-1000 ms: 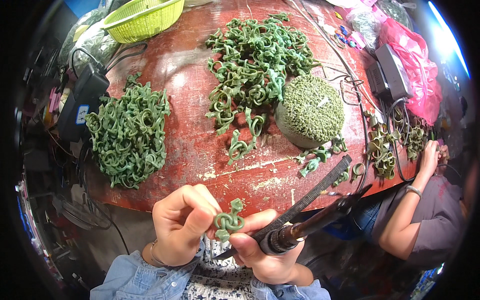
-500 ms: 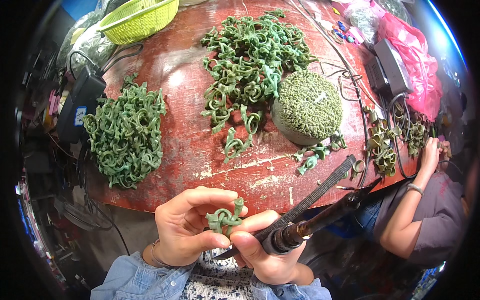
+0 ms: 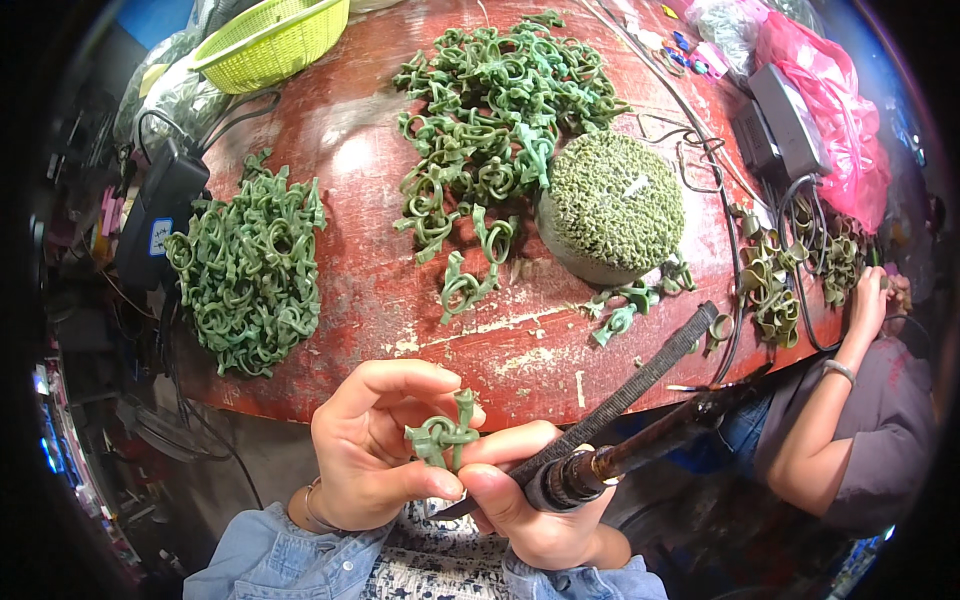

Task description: Joining small green wax floral/ornamental pieces using a heated soldering tool.

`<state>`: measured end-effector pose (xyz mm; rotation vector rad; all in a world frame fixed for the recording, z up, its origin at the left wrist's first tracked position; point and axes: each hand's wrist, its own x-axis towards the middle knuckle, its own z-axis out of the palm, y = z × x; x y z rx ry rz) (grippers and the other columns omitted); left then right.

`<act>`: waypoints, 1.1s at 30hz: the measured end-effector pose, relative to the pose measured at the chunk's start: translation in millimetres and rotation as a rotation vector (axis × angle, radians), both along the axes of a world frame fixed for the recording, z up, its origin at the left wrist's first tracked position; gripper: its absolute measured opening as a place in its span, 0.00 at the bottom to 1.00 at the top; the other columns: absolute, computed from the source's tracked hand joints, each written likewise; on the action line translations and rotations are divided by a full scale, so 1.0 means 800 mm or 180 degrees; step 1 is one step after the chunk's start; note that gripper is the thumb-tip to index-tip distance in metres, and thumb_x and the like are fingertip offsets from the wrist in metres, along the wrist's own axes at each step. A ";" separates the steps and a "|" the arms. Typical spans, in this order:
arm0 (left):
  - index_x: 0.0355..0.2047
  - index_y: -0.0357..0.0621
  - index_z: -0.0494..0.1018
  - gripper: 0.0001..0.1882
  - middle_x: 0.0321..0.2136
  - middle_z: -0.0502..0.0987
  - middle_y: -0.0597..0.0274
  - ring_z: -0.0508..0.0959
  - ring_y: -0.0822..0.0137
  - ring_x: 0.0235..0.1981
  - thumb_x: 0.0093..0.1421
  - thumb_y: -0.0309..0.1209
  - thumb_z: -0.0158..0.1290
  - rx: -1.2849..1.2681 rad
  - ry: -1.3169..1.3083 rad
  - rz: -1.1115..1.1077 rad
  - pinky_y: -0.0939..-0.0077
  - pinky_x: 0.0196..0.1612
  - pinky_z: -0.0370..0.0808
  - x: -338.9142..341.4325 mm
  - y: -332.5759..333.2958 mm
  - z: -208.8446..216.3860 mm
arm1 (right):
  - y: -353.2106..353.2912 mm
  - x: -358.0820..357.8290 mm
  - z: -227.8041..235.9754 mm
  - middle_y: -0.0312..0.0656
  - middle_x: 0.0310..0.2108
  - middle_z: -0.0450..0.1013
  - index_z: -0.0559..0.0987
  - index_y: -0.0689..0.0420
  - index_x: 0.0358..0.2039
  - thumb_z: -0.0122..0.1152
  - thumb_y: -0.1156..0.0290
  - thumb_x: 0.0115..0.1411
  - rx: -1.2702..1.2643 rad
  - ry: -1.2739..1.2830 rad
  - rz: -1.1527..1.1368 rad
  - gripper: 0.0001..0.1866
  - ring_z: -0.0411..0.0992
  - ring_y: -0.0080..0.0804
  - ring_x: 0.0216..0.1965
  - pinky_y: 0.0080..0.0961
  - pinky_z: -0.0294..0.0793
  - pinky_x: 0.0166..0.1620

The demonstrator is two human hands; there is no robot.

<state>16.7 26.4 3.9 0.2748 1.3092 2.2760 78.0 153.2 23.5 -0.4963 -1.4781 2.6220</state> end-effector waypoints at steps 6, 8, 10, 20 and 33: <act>0.38 0.30 0.67 0.21 0.38 0.71 0.43 0.75 0.60 0.40 0.43 0.15 0.60 -0.0438 0.0692 0.0061 0.72 0.43 0.75 -0.007 0.002 0.005 | 0.003 0.001 -0.001 0.41 0.18 0.70 0.72 0.64 0.32 0.57 0.74 0.55 0.0299 -0.0075 -0.0113 0.07 0.63 0.17 0.13 0.14 0.62 0.14; 0.38 0.30 0.67 0.21 0.38 0.71 0.42 0.75 0.60 0.40 0.42 0.14 0.60 -0.0467 0.0759 0.0129 0.72 0.43 0.75 -0.006 0.002 0.004 | 0.002 0.005 -0.002 0.42 0.19 0.71 0.72 0.64 0.31 0.57 0.74 0.55 0.0390 -0.0123 -0.0159 0.07 0.64 0.17 0.12 0.13 0.62 0.14; 0.38 0.31 0.67 0.21 0.38 0.72 0.42 0.76 0.59 0.39 0.42 0.14 0.60 -0.0494 0.0825 0.0193 0.72 0.42 0.75 -0.005 0.002 0.002 | 0.001 0.004 -0.002 0.42 0.19 0.71 0.72 0.64 0.32 0.57 0.74 0.55 0.0349 -0.0101 -0.0167 0.07 0.64 0.17 0.13 0.13 0.63 0.14; 0.34 0.33 0.70 0.18 0.35 0.74 0.47 0.76 0.56 0.36 0.40 0.13 0.59 -0.0846 0.2330 0.0689 0.70 0.38 0.75 -0.012 -0.001 -0.008 | 0.000 0.006 -0.001 0.41 0.20 0.71 0.72 0.65 0.34 0.59 0.74 0.54 0.0391 -0.0061 -0.0109 0.09 0.64 0.16 0.13 0.13 0.62 0.15; 0.33 0.34 0.71 0.19 0.33 0.75 0.49 0.76 0.58 0.33 0.38 0.11 0.56 -0.1075 0.2877 0.1002 0.72 0.34 0.74 -0.015 0.005 -0.008 | -0.007 -0.003 0.002 0.41 0.20 0.71 0.72 0.67 0.35 0.60 0.75 0.53 0.0309 -0.0092 -0.0173 0.11 0.65 0.17 0.14 0.13 0.63 0.16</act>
